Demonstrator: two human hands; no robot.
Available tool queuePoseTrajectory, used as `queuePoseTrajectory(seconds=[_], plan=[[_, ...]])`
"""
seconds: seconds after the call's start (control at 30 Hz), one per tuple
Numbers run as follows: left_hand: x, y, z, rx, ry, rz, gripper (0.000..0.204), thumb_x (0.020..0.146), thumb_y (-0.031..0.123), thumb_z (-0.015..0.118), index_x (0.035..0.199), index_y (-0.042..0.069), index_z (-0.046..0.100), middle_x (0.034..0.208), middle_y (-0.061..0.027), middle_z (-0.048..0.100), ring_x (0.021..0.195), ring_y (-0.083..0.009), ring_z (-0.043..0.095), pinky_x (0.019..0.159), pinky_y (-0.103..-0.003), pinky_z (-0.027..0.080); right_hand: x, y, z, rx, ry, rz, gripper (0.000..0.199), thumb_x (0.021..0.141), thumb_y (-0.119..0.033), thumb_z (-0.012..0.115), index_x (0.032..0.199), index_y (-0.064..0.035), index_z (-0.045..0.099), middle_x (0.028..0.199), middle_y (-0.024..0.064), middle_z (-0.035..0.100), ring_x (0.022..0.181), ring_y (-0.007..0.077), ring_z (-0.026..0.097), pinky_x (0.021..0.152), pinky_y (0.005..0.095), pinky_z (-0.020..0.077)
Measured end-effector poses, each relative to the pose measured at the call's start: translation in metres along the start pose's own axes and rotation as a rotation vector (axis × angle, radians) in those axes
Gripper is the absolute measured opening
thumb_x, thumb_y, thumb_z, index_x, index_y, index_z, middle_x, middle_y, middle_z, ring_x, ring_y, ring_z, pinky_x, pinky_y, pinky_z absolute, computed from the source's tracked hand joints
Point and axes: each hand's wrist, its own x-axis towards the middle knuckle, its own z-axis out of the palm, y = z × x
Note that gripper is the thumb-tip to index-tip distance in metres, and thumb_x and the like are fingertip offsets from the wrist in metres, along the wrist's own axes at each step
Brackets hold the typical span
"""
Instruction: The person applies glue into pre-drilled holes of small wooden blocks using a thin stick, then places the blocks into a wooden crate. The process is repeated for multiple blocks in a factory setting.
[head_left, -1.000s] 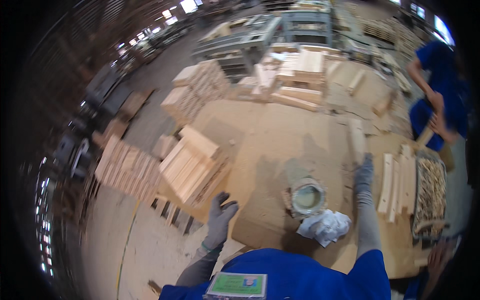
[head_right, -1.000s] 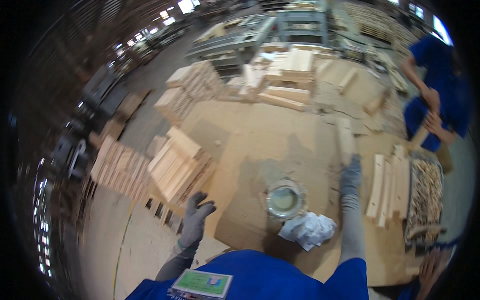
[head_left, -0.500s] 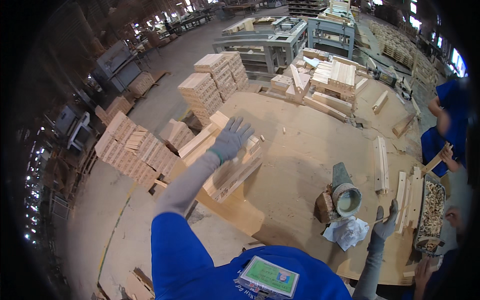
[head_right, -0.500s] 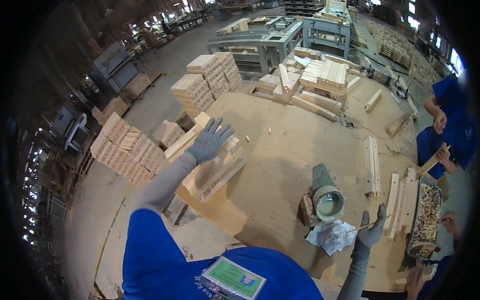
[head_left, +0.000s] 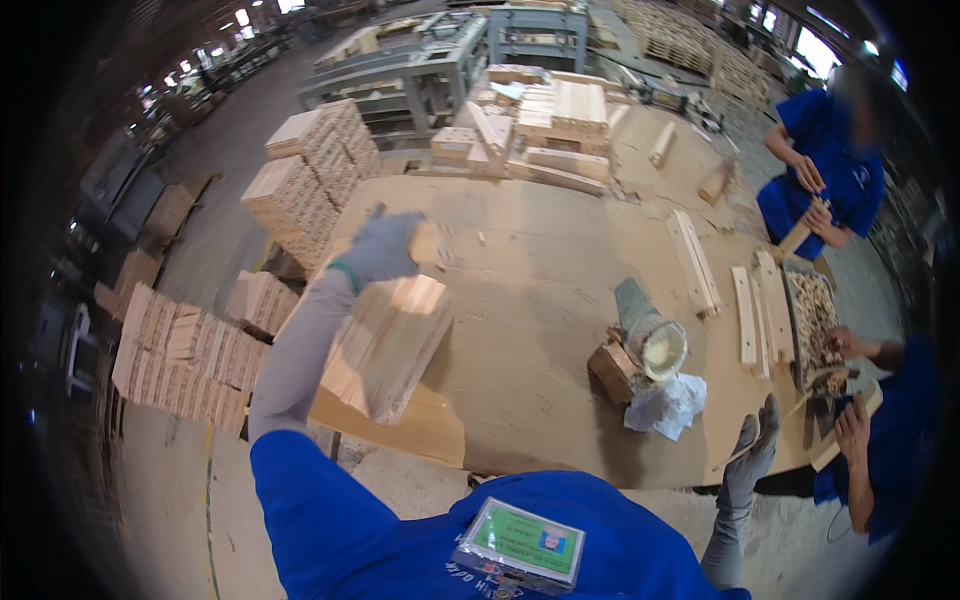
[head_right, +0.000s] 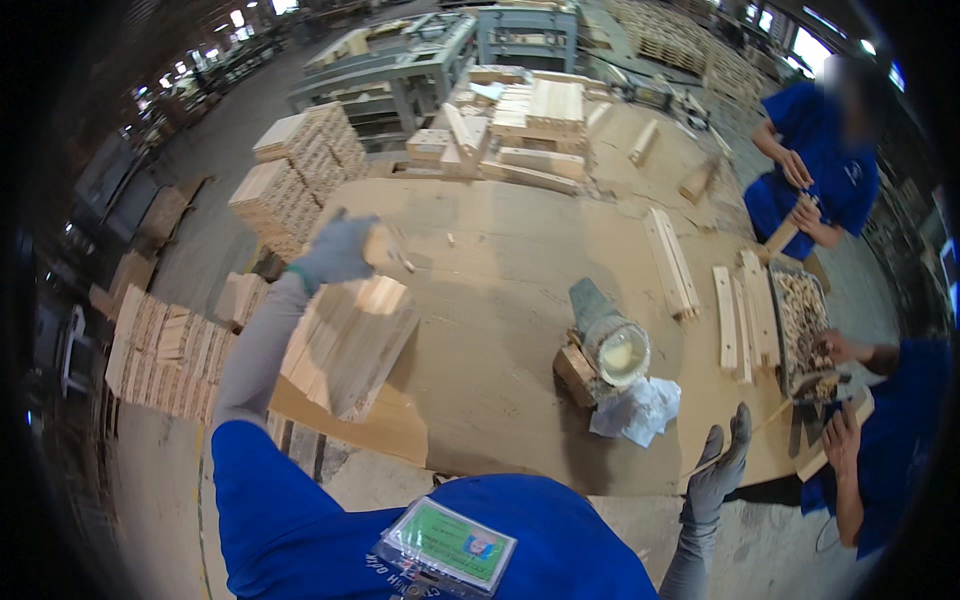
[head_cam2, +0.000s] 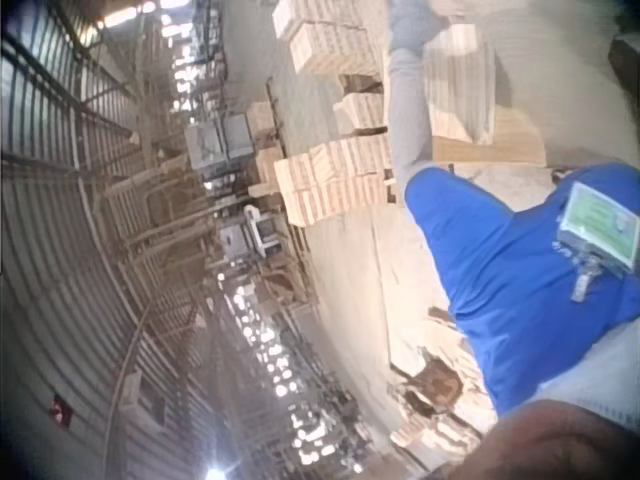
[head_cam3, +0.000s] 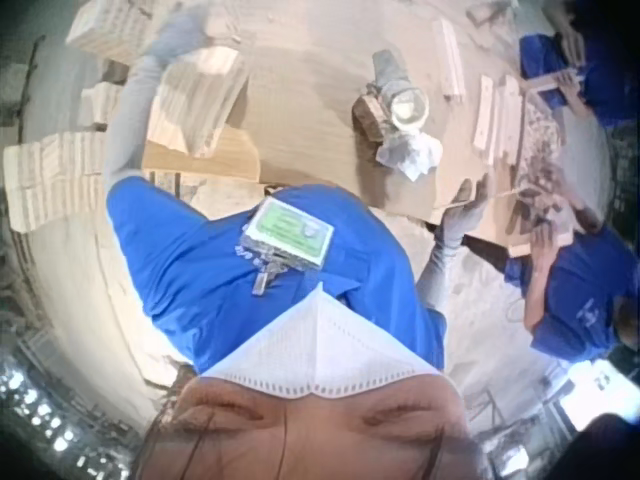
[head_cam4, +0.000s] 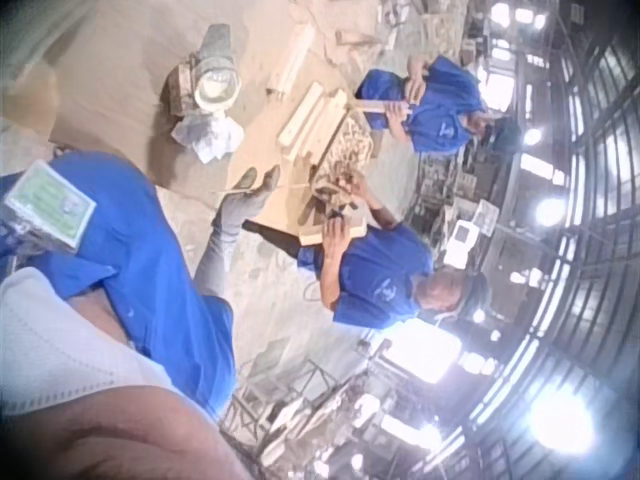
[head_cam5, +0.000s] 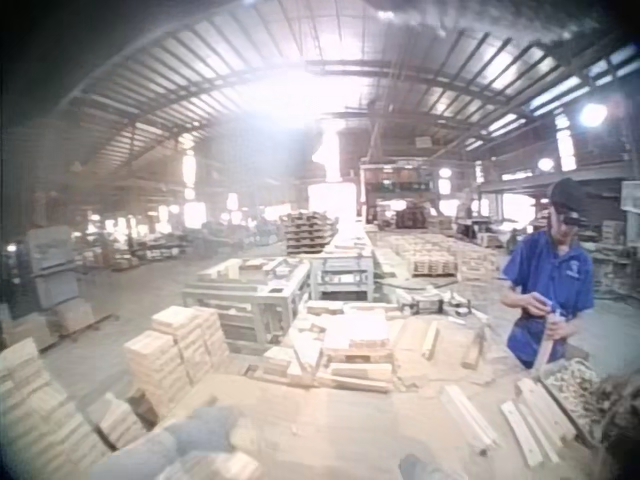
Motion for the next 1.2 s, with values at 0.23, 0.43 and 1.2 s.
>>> queuePoseTrajectory(seconds=[0.23,0.43,1.2], plan=[[-0.038,0.106,-0.059,-1.322,0.528,0.171,0.062,0.061,0.008,0.075,0.117,0.002,0.05,0.1,-0.0085,0.058,0.094,-0.021,0.059,0.085,-0.036,0.051,0.028,-0.055,-0.018,0.497,-0.102,0.22,0.035,0.099,-0.021,0.043,0.118,0.0063,0.054,0.111,0.0145,0.058,0.085,0.0185,0.062,0.077,0.0295,0.0503],[-0.033,0.181,0.019,-1.65,0.107,0.095,0.074,0.055,0.009,0.079,0.121,0.0,0.048,0.105,-0.0098,0.058,0.095,-0.0211,0.06,0.082,-0.038,0.052,0.044,-0.1,0.004,0.741,-0.163,0.521,0.018,0.083,0.005,0.064,0.1,0.0075,0.059,0.095,0.0128,0.064,0.082,0.0161,0.062,0.076,0.0264,0.0514],[0.021,0.27,0.056,-1.644,-0.432,-0.054,0.082,0.058,0.016,0.08,0.129,-0.003,0.043,0.112,-0.0129,0.059,0.103,-0.0213,0.058,0.091,-0.032,0.046,0.008,-0.089,0.059,0.194,-0.369,-0.096,0.019,0.079,-0.002,0.069,0.094,-0.0045,0.057,0.09,0.0129,0.067,0.072,0.0204,0.068,0.064,0.0292,0.0541]])
